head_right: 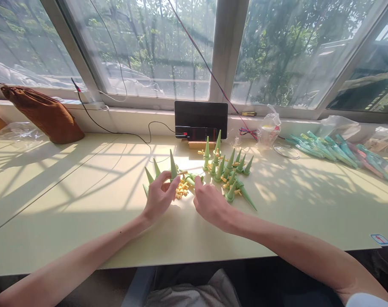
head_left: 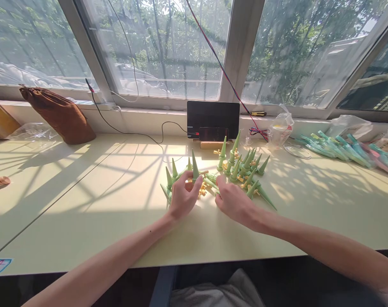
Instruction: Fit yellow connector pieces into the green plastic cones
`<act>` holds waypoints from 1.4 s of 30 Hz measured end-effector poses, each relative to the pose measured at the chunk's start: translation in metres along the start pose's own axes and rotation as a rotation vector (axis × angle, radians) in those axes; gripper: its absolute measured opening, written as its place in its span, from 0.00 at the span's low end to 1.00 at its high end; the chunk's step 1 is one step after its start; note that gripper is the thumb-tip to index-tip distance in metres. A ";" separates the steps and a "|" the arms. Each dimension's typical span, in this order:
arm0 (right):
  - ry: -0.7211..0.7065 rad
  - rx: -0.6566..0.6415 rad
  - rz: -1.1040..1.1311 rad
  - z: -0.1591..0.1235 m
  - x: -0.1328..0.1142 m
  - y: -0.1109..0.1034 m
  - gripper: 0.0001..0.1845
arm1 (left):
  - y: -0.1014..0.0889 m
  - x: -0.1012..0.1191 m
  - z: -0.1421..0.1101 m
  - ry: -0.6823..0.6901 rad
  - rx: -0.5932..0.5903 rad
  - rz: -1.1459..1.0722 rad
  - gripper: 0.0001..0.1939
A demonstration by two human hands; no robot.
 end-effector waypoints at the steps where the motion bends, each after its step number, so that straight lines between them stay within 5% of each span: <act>1: -0.013 0.012 0.016 0.000 -0.003 0.000 0.10 | 0.000 0.000 0.000 -0.001 0.006 -0.003 0.13; 11: -0.142 0.004 0.159 0.014 -0.030 0.008 0.06 | -0.003 0.003 0.001 -0.001 0.056 -0.029 0.12; 19: -0.196 0.223 0.333 0.007 -0.011 0.009 0.09 | -0.001 -0.001 0.000 -0.021 0.024 -0.007 0.12; 24: -0.096 0.326 0.630 0.007 0.005 0.004 0.10 | 0.003 0.002 -0.001 0.005 -0.051 0.019 0.11; 32: -0.085 0.233 0.910 0.012 0.009 0.003 0.16 | 0.012 -0.001 -0.002 0.089 -0.221 0.102 0.11; 42: -0.114 0.138 1.069 0.016 0.009 0.009 0.17 | 0.013 -0.006 0.001 0.082 -0.274 0.074 0.14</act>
Point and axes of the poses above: each hand's wrist, its own z-axis towards the middle knuckle, its own y-axis out of the palm, x = y × z, the point moved 6 cm from there along z, towards the middle knuckle, and after that the axes turned 5 degrees about y, right-handed, at the moved point
